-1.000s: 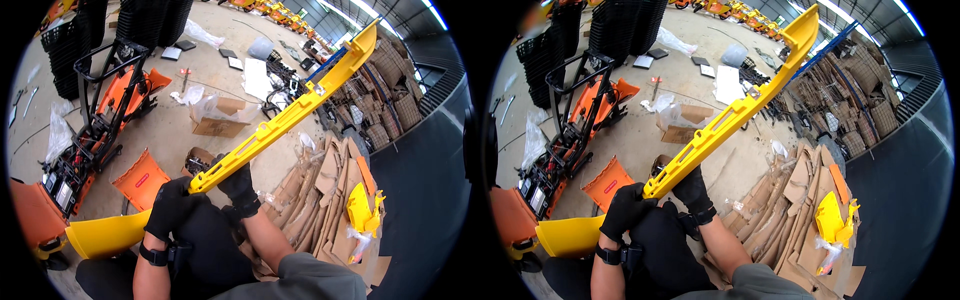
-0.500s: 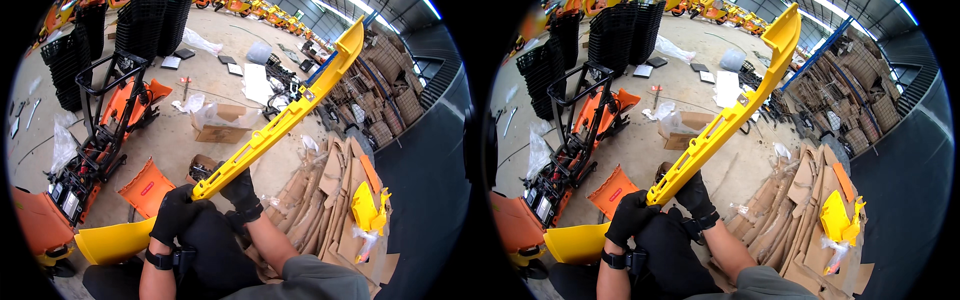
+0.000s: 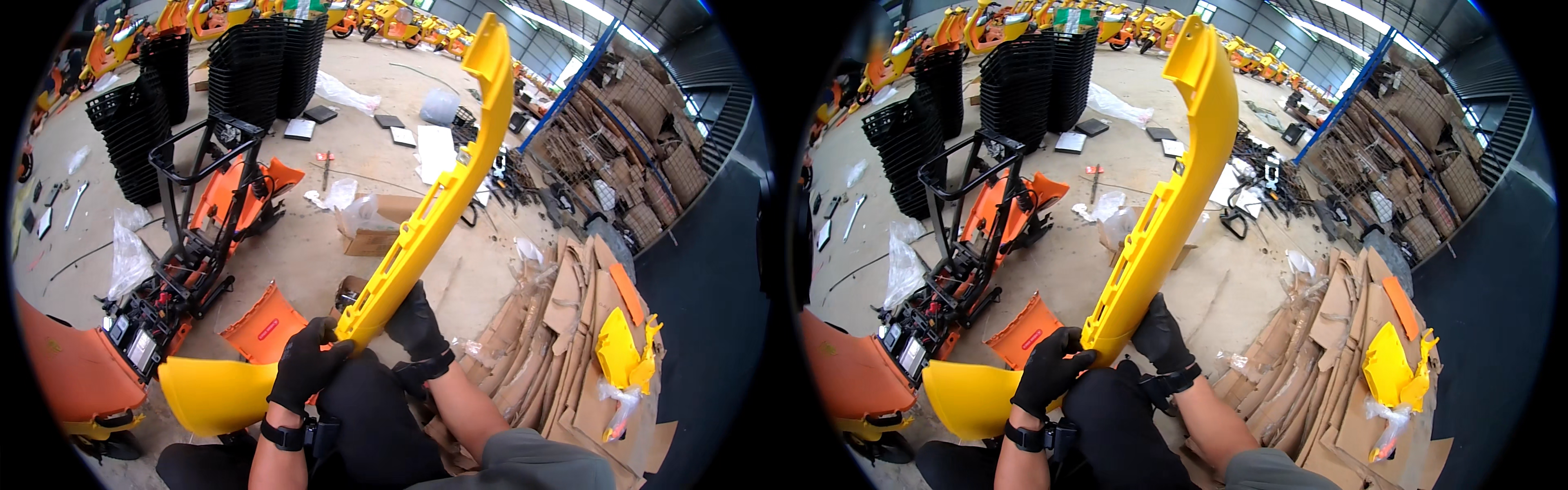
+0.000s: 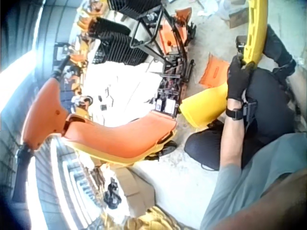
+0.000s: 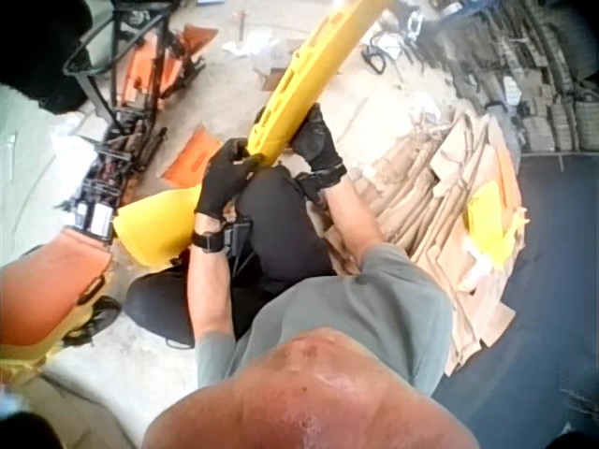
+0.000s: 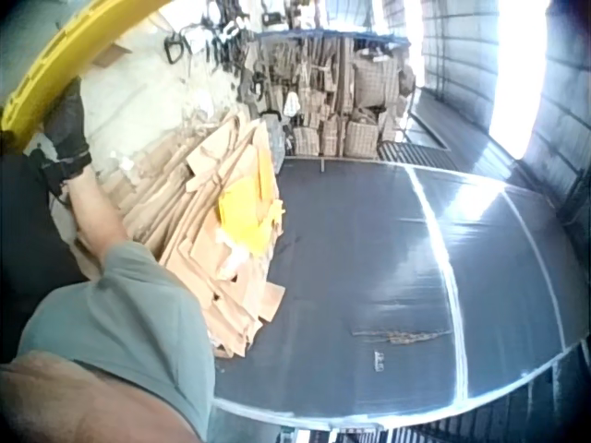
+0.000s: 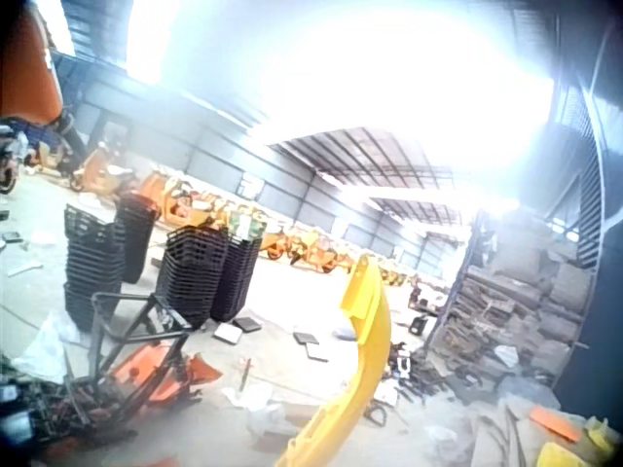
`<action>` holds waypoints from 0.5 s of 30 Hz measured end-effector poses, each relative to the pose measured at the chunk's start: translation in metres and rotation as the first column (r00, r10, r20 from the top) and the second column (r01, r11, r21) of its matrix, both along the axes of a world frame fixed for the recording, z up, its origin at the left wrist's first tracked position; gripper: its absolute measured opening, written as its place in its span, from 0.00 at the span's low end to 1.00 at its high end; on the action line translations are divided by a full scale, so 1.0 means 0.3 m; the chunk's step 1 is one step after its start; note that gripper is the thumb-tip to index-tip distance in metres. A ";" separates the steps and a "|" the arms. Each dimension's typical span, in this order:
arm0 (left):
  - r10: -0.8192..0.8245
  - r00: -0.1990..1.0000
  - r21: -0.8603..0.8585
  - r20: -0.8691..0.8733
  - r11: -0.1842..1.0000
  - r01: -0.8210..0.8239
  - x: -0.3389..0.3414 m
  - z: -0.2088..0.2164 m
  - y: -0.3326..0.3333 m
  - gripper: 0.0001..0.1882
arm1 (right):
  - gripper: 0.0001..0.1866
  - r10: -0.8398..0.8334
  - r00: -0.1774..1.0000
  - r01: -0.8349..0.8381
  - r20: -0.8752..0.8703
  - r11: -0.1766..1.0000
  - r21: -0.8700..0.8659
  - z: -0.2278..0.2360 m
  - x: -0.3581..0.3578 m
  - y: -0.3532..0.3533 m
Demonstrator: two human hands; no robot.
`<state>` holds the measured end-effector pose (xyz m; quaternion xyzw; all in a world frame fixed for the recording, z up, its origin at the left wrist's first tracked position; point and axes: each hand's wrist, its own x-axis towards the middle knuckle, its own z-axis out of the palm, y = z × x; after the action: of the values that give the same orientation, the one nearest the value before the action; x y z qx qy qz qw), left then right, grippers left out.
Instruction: The person assembles yellow plastic body panels for an electric scooter by aligning two parts, inserting screws into the pre-drilled holes, and securing them using a powered screwdriver and a manual nut driver.
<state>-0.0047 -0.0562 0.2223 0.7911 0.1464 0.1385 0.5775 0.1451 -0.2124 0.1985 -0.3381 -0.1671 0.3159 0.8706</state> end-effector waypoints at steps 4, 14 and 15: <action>-0.029 0.994 0.075 -0.106 0.996 0.037 -0.020 -0.031 0.031 0.19 | 0.28 0.085 0.987 -0.080 -0.133 0.996 0.042 -0.030 0.035 -0.029; -0.077 0.951 0.368 -0.301 0.910 0.191 -0.013 -0.079 0.026 0.24 | 0.26 0.108 0.985 -0.109 -0.131 0.994 0.004 -0.005 -0.001 0.002; -0.090 0.945 0.337 -0.315 0.920 0.200 -0.014 -0.070 0.025 0.24 | 0.26 0.109 0.986 -0.109 -0.128 0.994 0.009 -0.011 0.001 0.000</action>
<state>-0.0088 -0.0486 0.2012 0.9047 0.1428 0.0008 0.4014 0.1453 -0.2125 0.1952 -0.3067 -0.1292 0.3841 0.8612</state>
